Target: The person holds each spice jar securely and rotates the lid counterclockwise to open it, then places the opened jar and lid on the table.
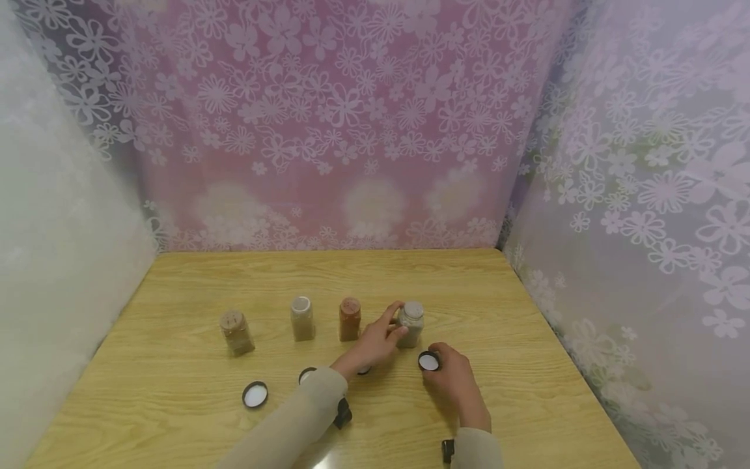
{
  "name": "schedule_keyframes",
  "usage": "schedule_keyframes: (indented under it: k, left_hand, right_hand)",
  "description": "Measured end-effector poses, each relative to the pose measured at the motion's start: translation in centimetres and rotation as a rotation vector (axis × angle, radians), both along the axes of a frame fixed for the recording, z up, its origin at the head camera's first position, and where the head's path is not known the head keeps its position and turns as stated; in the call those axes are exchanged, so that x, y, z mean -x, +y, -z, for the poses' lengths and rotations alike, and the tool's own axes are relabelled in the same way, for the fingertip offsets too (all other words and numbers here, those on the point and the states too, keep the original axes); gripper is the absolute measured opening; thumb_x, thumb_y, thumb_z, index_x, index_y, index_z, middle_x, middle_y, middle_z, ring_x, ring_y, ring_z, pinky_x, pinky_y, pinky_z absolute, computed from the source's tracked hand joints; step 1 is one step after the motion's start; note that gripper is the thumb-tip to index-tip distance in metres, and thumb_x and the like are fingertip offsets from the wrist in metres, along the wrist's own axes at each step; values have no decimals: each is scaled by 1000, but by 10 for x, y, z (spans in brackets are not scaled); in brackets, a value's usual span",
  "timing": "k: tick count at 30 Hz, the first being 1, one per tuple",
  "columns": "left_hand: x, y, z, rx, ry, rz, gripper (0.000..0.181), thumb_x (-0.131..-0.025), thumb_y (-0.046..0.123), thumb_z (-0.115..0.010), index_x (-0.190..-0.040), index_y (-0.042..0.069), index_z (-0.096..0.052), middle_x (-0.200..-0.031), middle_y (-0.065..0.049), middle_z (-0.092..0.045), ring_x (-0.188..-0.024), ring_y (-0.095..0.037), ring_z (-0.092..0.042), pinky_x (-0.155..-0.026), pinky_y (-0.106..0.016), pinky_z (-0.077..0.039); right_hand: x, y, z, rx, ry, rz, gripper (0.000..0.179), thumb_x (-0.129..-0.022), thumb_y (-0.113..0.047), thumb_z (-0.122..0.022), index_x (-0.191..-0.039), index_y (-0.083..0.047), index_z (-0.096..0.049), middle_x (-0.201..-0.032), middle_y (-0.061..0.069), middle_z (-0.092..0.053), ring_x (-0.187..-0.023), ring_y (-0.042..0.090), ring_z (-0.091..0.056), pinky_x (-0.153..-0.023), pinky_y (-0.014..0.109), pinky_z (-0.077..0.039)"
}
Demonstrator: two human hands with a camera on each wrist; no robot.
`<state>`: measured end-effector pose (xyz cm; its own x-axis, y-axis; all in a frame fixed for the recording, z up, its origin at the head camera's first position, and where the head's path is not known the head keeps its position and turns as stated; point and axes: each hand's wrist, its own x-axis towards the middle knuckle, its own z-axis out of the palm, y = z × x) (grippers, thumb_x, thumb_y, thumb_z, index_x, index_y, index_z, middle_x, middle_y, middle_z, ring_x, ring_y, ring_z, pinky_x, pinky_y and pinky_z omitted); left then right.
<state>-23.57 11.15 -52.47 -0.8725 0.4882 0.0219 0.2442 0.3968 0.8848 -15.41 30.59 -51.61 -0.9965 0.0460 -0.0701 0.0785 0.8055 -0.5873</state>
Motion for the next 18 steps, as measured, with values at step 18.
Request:
schedule_keyframes:
  k: [18]
  left_hand:
    - [-2, 2, 4, 10, 36, 8, 61, -113, 36, -50, -167, 27, -24, -158, -23, -52, -141, -40, -57, -113, -56, -50]
  right_hand:
    - [0, 2, -3, 18, -49, 4, 67, -85, -9, -82, -146, 2, -55, -142, 34, -60, -95, 31, -69, -95, 58, -57]
